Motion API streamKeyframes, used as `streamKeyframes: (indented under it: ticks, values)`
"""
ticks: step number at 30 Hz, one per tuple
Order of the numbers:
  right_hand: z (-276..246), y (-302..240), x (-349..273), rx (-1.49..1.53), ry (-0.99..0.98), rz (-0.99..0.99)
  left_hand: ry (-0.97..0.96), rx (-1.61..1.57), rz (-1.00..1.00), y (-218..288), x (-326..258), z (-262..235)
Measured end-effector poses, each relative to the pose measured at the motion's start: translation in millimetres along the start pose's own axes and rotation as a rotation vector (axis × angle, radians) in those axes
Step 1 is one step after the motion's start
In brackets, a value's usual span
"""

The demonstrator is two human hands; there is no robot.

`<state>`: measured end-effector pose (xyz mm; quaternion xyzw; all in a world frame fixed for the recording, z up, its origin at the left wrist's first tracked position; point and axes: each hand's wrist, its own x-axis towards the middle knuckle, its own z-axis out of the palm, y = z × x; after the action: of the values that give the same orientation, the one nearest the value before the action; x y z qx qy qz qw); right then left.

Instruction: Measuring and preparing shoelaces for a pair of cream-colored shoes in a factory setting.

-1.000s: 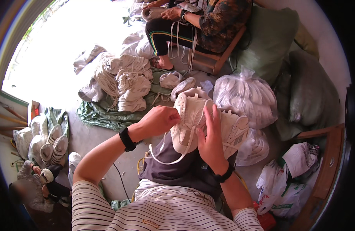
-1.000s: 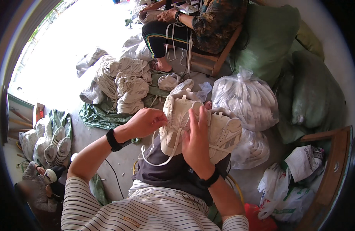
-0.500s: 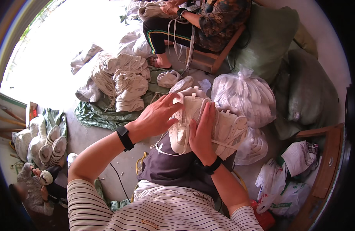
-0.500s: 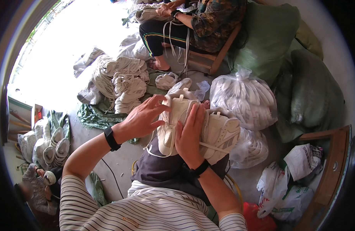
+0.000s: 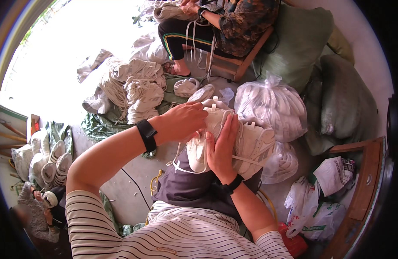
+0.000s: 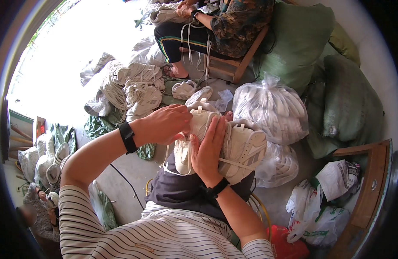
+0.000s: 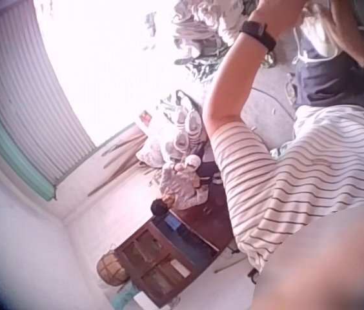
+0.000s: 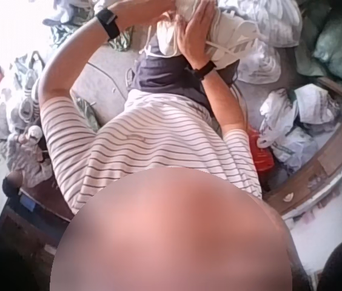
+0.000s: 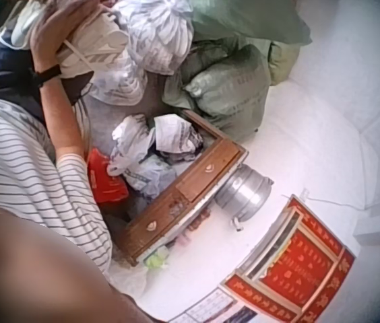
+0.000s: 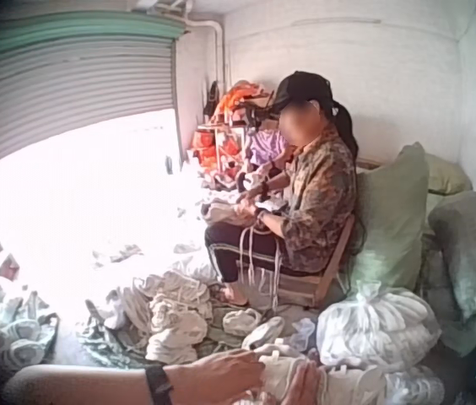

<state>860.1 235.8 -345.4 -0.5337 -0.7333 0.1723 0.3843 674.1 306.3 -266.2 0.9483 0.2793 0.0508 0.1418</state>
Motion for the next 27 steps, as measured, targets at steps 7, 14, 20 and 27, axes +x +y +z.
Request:
streamKeyframes:
  ticks: [7,14,20,27]
  values:
    - [-2.2,2.3,-9.2,0.052,-0.021,0.015,-0.154,-0.121,-0.138,3.1,9.3,5.9]
    - [-10.1,6.2,-15.4,0.245,-0.116,-0.005,-0.190,-0.080,-0.243,8.5,14.6,9.9]
    - [-8.3,-1.0,-20.8,0.183,-0.078,-0.059,-0.288,-0.033,-0.308,17.3,21.7,4.4]
    - [-6.9,-12.1,-24.8,0.061,0.008,-0.026,-0.375,0.005,-0.360,31.0,33.5,0.6]
